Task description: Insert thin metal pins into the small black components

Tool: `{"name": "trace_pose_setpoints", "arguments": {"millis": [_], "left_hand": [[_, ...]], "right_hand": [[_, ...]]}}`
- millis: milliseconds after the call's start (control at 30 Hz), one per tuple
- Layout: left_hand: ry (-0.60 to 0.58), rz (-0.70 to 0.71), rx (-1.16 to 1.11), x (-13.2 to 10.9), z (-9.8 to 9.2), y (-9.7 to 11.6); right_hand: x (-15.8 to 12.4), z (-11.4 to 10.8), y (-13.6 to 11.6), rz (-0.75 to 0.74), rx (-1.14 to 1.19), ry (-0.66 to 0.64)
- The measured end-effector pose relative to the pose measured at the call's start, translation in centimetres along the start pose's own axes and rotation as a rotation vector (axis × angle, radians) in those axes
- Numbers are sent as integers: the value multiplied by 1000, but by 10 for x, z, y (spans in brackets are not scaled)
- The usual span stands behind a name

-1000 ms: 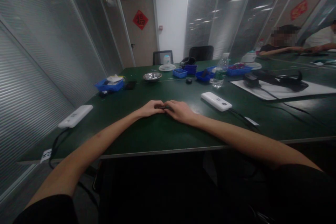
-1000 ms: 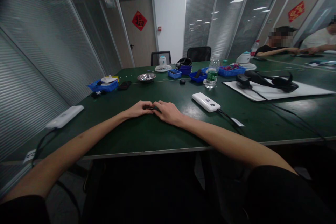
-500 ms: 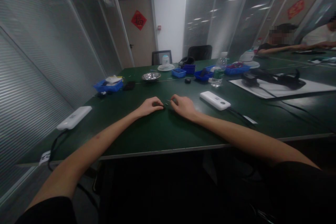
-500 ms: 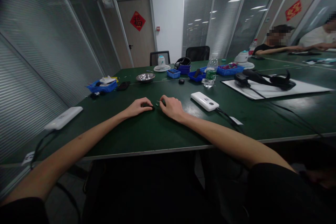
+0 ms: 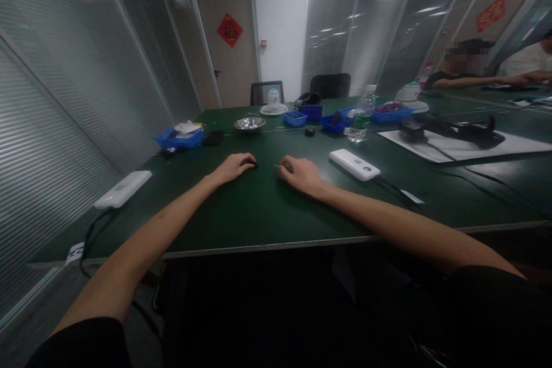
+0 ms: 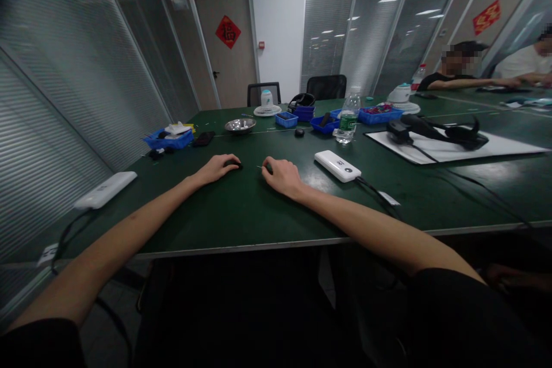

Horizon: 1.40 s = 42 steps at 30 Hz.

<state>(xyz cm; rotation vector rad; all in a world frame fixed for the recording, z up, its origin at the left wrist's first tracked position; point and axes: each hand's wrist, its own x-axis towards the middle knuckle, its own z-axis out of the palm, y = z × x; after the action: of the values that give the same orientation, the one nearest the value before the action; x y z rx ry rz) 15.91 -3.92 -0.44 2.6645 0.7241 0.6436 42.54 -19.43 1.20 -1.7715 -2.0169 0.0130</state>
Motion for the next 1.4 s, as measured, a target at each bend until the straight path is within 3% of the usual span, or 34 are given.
{"name": "trace_pose_setpoints", "arguments": {"millis": [267,500,633,867,1167,1400], "left_hand": [[239,-379,146,-44,-52,-107],[350,-622,327,-79,-82,-148],[346,-609,459,-88,-86,-153],[278,-576,583,-88,-84,-144],[357,-742,570,-89,-85,-143],[393,-813,549,-89,-86,-127]], "right_hand": [[-2,1,1,-50,20,10],[-1,1,2,-60,23,-16],[-1,1,1,-56,24,-36],[-2,-2,-1,-51,52,-54],[-1,2,1,-58,11,-43],[-2,-3,-2,-53,37,-69]]}}
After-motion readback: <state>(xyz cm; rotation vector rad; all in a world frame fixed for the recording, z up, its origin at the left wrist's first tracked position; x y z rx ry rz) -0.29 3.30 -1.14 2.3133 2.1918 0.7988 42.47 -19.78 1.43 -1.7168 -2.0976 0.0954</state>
